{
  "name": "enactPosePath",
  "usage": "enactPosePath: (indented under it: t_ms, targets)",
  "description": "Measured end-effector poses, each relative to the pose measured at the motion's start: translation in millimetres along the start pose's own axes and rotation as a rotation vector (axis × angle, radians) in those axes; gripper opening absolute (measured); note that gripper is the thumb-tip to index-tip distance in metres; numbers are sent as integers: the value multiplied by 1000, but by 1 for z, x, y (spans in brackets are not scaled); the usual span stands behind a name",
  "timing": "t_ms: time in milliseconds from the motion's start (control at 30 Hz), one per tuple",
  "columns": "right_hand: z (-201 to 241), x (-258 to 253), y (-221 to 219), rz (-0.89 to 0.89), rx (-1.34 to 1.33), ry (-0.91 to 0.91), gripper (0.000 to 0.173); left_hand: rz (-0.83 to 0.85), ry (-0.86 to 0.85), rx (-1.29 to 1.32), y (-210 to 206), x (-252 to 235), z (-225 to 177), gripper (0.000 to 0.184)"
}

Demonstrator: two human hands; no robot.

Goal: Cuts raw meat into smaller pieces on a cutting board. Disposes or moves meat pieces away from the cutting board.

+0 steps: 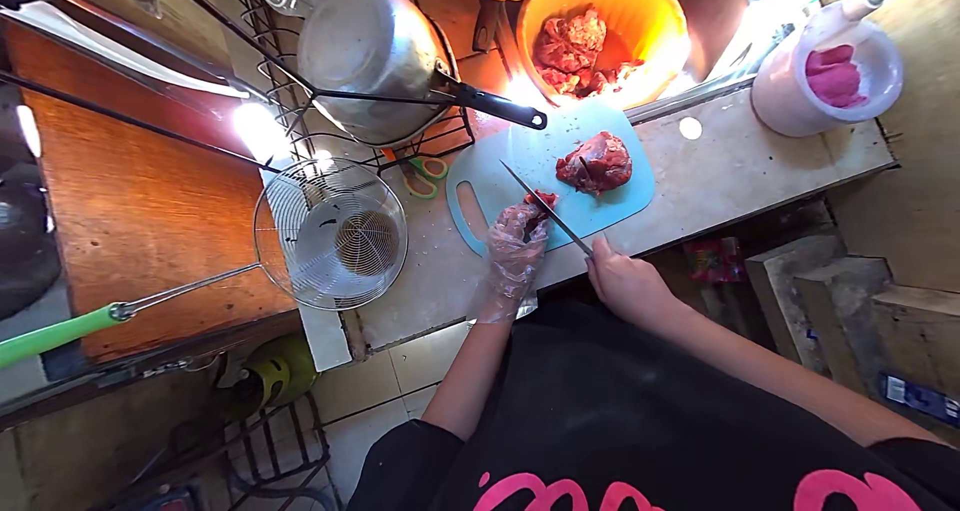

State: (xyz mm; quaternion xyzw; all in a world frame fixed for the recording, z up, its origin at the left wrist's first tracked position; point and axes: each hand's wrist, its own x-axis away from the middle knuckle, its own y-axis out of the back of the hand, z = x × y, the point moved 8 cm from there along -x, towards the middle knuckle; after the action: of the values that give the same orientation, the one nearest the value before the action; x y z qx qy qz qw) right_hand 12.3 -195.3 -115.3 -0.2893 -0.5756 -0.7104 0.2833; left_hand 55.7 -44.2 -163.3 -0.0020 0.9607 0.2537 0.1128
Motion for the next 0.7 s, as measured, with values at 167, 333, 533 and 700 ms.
enactPosePath:
  t_ms: [167,333,533,700]
  targets:
    - [6,-17,-2,-28,54,1,35,-44,6,41,-1,-2,1,21]
    - [-21,20,-14,142,40,-105,43,-78,-23,86,1,-5,2,17]
    - [20,-37,5,56,45,-25,33,32,20,6,0,7,5,27]
    - [-9,-6,-9,127,22,-41,39,-10,30,46,3,-4,1,21]
